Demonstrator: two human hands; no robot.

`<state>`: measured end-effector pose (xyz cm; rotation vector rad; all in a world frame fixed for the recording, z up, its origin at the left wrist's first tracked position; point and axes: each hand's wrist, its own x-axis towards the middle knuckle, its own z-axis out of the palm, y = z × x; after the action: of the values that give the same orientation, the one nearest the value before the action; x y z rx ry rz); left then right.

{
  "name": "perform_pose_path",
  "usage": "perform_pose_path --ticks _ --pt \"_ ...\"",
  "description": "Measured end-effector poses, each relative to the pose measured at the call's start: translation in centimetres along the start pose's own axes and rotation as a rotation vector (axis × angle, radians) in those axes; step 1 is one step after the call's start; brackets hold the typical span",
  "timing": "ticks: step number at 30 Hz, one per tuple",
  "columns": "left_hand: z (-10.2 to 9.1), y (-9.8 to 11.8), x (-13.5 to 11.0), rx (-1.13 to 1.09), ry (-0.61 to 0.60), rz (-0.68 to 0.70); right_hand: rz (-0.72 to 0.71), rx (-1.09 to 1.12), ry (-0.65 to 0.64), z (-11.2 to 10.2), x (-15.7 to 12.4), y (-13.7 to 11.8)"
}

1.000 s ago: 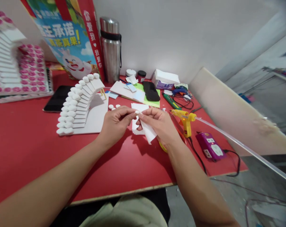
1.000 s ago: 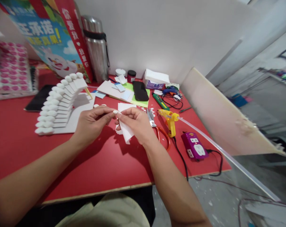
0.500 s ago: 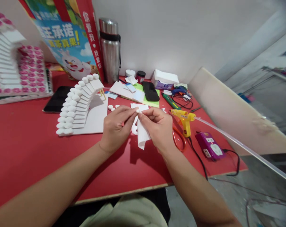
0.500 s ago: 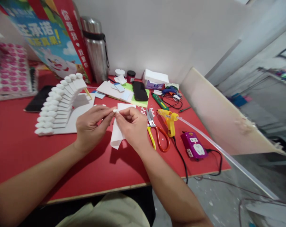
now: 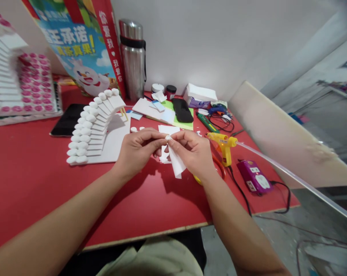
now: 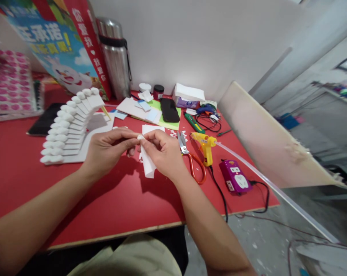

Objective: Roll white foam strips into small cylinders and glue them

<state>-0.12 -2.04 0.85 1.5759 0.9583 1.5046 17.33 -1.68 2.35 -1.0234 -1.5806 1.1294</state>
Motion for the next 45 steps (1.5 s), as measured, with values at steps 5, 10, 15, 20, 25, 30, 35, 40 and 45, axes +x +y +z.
perform_pose_path --ticks 5,10,15,20,25,30,35,40,45 --pt "0.3 -0.2 0.0 -0.043 -0.004 -0.057 0.011 0.001 -0.001 0.0 0.1 0.2" --pt "1.2 -0.3 -0.7 0.029 0.095 -0.014 -0.089 -0.212 0.110 0.8 -0.3 -0.1" --pt "0.8 -0.5 -0.4 0.024 0.075 -0.082 0.137 0.107 0.005 0.3 0.3 -0.7" --pt "0.2 -0.7 0.0 0.052 0.035 -0.161 0.443 0.484 -0.196 -0.8 1.2 -0.7" --pt "0.1 -0.4 0.0 0.061 0.006 -0.144 0.356 0.375 -0.075 0.0 1.0 -0.1" --pt "0.5 -0.3 -0.1 -0.035 0.030 -0.220 0.299 0.239 0.019 0.5 0.8 0.1" --pt "1.6 -0.2 -0.2 -0.162 0.101 -0.340 0.019 -0.312 0.233 1.1 0.5 0.5" --pt "1.8 -0.3 -0.1 -0.240 0.128 -0.381 -0.136 -0.550 0.292 1.6 0.2 0.5" --pt "0.8 -0.8 0.0 -0.221 0.073 -0.342 0.252 0.096 -0.030 0.3 0.6 -0.3"
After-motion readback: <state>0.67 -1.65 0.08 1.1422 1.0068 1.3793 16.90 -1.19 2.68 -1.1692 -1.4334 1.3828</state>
